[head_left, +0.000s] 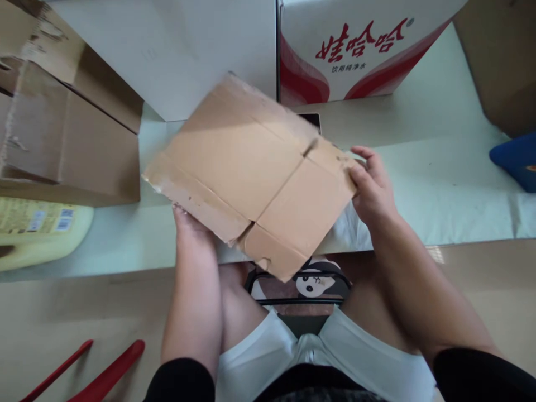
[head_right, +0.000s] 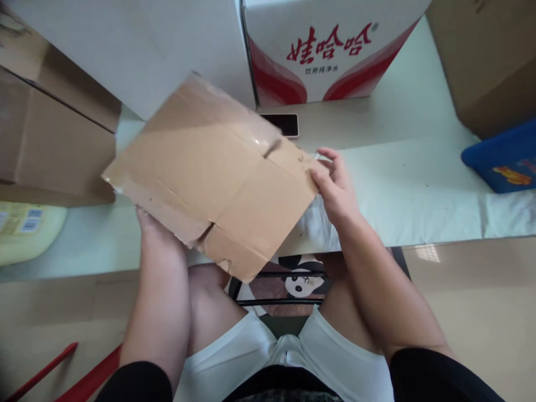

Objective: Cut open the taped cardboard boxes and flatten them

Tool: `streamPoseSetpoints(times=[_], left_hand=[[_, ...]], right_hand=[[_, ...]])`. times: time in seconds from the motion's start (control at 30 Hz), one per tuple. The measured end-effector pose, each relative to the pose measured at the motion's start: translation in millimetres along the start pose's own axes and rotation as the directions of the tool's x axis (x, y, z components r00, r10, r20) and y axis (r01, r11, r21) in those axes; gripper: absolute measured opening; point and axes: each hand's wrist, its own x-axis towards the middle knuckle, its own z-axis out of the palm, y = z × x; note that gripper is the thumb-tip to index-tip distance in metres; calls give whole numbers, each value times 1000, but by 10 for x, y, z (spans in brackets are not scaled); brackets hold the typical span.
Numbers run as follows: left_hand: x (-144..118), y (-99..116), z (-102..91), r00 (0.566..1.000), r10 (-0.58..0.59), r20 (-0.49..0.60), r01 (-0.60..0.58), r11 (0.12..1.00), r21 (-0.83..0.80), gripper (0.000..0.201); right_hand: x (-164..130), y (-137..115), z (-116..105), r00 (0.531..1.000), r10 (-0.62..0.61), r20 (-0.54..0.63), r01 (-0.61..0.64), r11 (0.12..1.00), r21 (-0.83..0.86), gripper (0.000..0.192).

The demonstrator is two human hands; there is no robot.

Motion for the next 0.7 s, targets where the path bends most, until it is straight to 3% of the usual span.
streamPoseSetpoints(times=[0.1,0.2,0.3,0.4,0.43,0.5,0.53,0.63,0.7], left_hand=[[57,9,58,995,83,-57,-85,996,-39,49],[38,59,125,991,116,-59,-118,993,-23,48],[-31,166,154,990,128,-63,-134,987,-92,43],[-50,231,142,996,75,58,-66,987,-149,57],[-32,224,130,994,94,51,-87,988,-130,55],[31,172,97,979,161,-124,-168,985,-42,25],[67,139,78,973,160,-165,-167,986,-26,26],[140,97,42,972,143,-188,-159,985,-73,21],[141,155,56,980,69,-185,-100,981,-164,20]], right_hand=[[-32,13,98,987,137,81,-148,977,151,68],[-72,4,190,955,223,196,-252,958,135,64],[-65,10,209,970,206,131,-225,962,152,55],[-47,36,166,986,158,44,-163,973,163,54],[-53,46,149,987,156,39,-160,974,157,56],[-83,69,130,982,167,90,-178,976,126,62],[-104,81,131,976,173,130,-187,977,105,64],[-151,102,169,968,193,163,-208,975,79,65],[-151,80,183,975,216,54,-221,968,121,62]])
